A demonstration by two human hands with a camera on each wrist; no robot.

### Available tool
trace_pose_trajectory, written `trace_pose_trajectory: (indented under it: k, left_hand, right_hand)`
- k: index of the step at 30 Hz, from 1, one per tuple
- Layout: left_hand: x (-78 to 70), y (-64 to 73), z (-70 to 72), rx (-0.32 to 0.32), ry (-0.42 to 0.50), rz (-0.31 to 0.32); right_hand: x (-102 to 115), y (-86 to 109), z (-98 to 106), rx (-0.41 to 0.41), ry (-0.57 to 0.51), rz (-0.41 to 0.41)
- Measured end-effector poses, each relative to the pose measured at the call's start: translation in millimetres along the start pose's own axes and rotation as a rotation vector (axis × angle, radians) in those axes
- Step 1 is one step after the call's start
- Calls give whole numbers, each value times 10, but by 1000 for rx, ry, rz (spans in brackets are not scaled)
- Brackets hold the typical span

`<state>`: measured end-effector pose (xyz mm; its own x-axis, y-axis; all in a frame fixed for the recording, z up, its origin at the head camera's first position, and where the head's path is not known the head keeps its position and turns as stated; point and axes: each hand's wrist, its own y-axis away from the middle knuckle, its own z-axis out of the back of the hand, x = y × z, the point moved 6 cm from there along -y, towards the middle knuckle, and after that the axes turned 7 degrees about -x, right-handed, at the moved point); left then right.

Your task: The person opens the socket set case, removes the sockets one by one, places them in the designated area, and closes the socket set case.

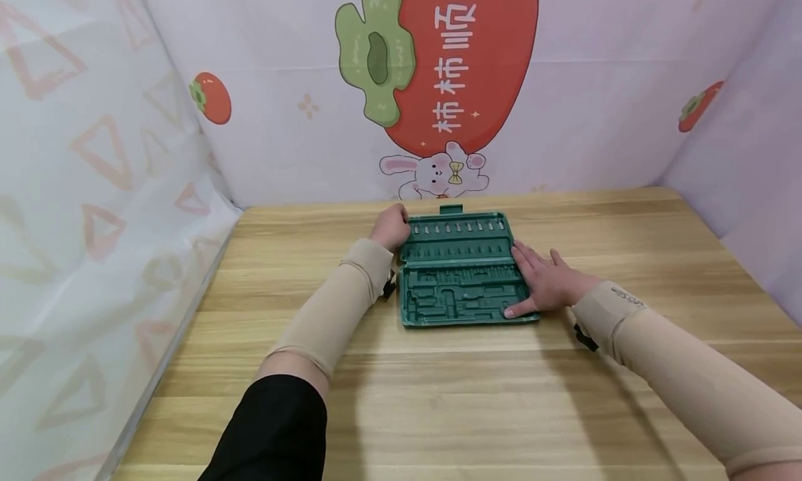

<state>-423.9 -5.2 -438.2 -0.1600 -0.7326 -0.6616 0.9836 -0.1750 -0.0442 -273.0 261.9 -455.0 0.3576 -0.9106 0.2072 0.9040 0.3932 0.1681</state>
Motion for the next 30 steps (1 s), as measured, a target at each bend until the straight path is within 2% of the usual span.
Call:
trace_pose_trajectory:
  k: [4,10,15,23,28,30]
  left_hand:
    - [28,2,20,-16,-8,-7]
    - [33,2,65,2,-23,-12]
    - [53,6,101,21,19,-6]
    - [89,-7,118,14,49,12]
    - [107,3,105,2,83,20]
    - [131,20,96,2,136,34]
  right_hand:
    - [11,-15,2,-8,-18,-2]
    - [20,-19,12,-28,18,10]
    - [51,-6,47,-30,44,23]
    - [61,4,89,-30,103,-16]
    - [72,13,85,-11,84,-15]
    - [77,16,78,-4,70,-11]
